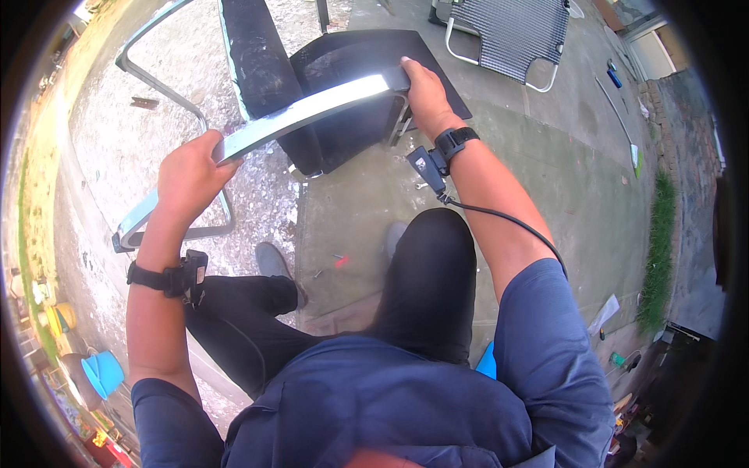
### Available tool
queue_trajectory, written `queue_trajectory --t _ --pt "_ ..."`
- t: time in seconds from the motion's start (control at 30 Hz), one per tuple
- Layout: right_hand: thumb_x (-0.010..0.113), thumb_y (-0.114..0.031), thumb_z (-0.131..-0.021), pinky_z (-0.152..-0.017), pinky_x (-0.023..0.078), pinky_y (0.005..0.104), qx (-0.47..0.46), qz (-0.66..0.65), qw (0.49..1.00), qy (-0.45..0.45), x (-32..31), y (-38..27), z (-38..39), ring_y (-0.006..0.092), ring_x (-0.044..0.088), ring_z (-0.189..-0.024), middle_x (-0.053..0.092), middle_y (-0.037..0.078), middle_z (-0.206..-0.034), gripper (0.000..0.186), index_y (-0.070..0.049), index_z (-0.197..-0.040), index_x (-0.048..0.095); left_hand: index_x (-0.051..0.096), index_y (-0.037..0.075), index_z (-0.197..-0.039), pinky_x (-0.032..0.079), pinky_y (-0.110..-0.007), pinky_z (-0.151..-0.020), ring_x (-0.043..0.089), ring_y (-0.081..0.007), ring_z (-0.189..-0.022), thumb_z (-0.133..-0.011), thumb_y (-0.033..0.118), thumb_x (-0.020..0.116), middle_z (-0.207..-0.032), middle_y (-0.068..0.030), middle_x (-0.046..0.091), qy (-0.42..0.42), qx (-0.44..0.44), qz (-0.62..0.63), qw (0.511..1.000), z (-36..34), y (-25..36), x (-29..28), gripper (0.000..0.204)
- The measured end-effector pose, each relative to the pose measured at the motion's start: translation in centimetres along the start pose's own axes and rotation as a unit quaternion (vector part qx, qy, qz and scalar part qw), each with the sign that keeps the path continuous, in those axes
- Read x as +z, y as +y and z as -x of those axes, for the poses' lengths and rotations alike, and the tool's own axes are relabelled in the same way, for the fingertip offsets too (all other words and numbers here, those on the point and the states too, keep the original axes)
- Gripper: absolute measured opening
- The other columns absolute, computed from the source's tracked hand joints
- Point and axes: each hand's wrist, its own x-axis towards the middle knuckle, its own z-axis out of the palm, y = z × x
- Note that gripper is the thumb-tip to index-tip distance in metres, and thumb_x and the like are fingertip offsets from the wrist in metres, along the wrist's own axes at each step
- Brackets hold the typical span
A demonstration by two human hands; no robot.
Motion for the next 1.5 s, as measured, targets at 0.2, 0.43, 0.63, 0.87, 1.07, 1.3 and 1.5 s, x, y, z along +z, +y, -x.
queue_trajectory --t 0.2,0.43,0.63,0.87,1.07,1.3,1.5 --pt "0.051 -0.039 -0.098 -0.071 0.041 0.0306 -0.062 0.048 0.997 0.001 3.4 -2.4 3.0 0.0154 0.050 -0.076 0.058 0.003 -0.081 0.041 -0.001 -0.091 0.066 0.063 0.008 -0.089 0.051 -0.044 -0.066 0.065 -0.0369 -0.076 -0.079 0.020 0.072 -0.078 -0.0151 0.066 0.013 -0.014 -0.016 1.000 1.3 -4.7 -2.4 0.018" --pt "0.039 -0.040 -0.098 -0.074 0.047 0.0447 -0.185 0.122 0.975 -0.013 10.5 -9.7 8.7 0.0410 0.062 -0.078 0.064 0.025 -0.079 0.051 0.002 -0.083 0.064 0.060 0.006 -0.086 0.049 -0.040 -0.064 0.062 -0.0367 -0.070 -0.078 0.012 0.068 -0.074 -0.0159 0.063 0.052 -0.060 0.010 0.997 4.6 -11.4 -5.2 0.014" --pt "0.041 -0.040 -0.095 -0.077 0.050 0.0474 -0.270 0.183 0.944 -0.047 16.8 -15.4 12.0 0.0422 0.064 -0.081 0.067 0.024 -0.080 0.050 0.001 -0.084 0.067 0.053 0.002 -0.083 0.042 -0.033 -0.059 0.045 -0.0208 -0.060 -0.080 0.005 0.065 -0.066 -0.0129 0.048 0.123 -0.102 0.073 0.985 9.0 -17.0 -5.2 0.013" --pt "0.038 -0.041 -0.095 -0.080 0.053 0.0479 -0.350 0.295 0.885 -0.087 24.6 -20.9 12.7 0.0432 0.067 -0.084 0.070 0.024 -0.084 0.056 0.002 -0.084 0.073 0.050 0.002 -0.081 0.040 -0.030 -0.059 0.041 -0.0140 -0.062 -0.084 0.006 0.065 -0.065 -0.0071 0.043 0.174 -0.151 0.120 0.966 11.3 -24.0 -6.0 0.016" --pt "0.039 -0.038 -0.094 -0.077 0.056 0.0458 -0.465 0.338 0.804 -0.154 34.3 -23.7 15.1 0.0387 0.070 -0.080 0.072 0.021 -0.083 0.053 0.000 -0.085 0.075 0.052 0.003 -0.084 0.042 -0.029 -0.064 0.042 -0.0105 -0.069 -0.092 0.013 0.067 -0.072 -0.0009 0.051 0.211 -0.250 0.165 0.930 16.8 -29.7 -4.1 0.019" --pt "0.048 -0.040 -0.098 -0.090 0.049 0.0462 -0.526 0.207 0.772 -0.292 38.1 -25.3 15.1 0.0420 0.063 -0.102 0.065 0.031 -0.105 0.049 0.005 -0.110 0.063 0.053 0.002 -0.086 0.042 -0.030 -0.065 0.044 -0.0124 -0.070 -0.093 0.017 0.067 -0.073 -0.0044 0.052 0.235 -0.307 0.199 0.900 20.1 -31.6 -2.3 0.022" --pt "0.054 -0.046 -0.094 -0.087 0.052 0.0460 -0.585 0.085 0.780 -0.203 38.9 -20.4 14.3 0.0408 0.065 -0.096 0.068 0.027 -0.099 0.056 0.007 -0.107 0.066 0.064 0.001 -0.102 0.046 -0.031 -0.075 0.055 -0.0145 -0.079 -0.093 0.025 0.068 -0.084 -0.0068 0.062 0.279 -0.391 0.218 0.849 25.3 -35.2 -0.6 0.026"
